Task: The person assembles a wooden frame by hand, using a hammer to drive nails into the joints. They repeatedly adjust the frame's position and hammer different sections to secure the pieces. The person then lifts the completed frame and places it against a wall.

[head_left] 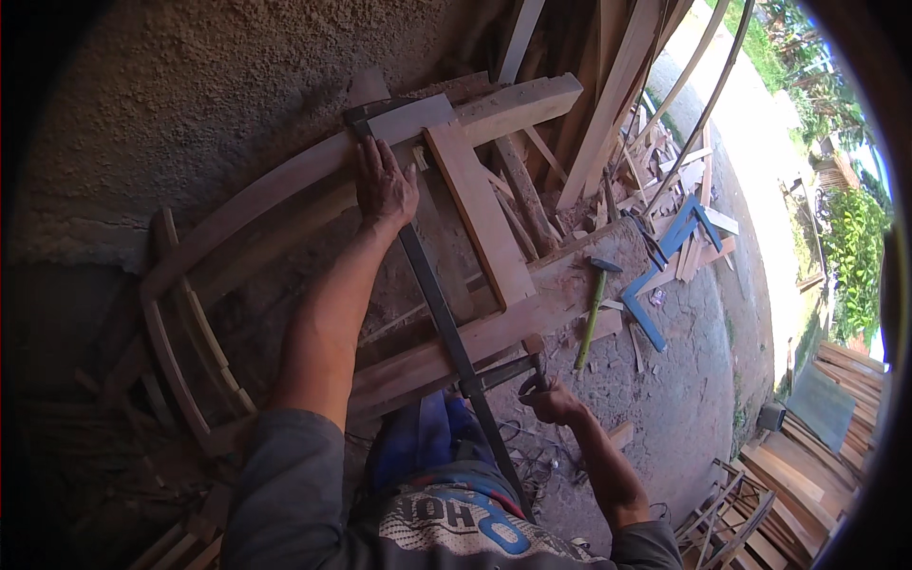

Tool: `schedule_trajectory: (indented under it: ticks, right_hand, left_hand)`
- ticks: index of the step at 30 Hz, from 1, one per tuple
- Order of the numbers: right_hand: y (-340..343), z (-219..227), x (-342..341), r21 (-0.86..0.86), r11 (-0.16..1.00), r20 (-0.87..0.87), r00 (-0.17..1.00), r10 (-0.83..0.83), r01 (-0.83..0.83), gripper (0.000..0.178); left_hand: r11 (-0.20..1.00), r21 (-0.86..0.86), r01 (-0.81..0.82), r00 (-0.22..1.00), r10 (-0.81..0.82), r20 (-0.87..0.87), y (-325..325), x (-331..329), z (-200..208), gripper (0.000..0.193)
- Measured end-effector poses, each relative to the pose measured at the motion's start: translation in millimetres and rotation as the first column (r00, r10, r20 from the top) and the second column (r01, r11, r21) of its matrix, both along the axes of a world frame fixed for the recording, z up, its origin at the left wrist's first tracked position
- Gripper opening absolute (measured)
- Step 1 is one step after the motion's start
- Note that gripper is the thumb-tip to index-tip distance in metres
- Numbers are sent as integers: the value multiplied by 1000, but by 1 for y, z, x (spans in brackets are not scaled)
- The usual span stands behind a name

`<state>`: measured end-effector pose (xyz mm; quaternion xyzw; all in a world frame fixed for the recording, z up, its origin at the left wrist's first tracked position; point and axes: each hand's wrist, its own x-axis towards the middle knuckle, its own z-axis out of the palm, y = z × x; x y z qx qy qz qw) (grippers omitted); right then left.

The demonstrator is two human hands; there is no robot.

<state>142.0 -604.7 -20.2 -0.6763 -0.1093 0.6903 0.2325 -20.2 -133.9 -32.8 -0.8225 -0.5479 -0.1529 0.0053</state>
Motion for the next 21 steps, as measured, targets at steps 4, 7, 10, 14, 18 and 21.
schedule_trajectory:
  ticks: [4,7,10,14,18,21]
  right_hand:
    - [-3,-4,-3,63,998,118,993,5,-13,17]
    - [-3,1,-61,200,950,940,320,-116,-241,23]
    - [3,1,-62,48,995,869,495,5,-93,20]
    - [-20,-24,0,66,997,131,991,29,-38,15]
    - [-14,-15,-5,246,958,399,916,41,-150,21]
    - [-3,-1,-57,218,954,875,474,-98,-205,28]
  left_hand:
    - [998,-57,-7,999,4,-47,-5,4,10,75]
    - [1000,7,-15,1000,16,-23,-3,-9,2,75]
    - [1000,5,-21,999,21,-45,-3,-8,3,75]
    - [1000,-16,17,1000,-18,-21,-9,7,-3,75]
    - [1000,-2,-4,999,4,-42,-1,3,8,75]
    - [1000,-2,-11,1000,11,-23,-5,-7,0,75]
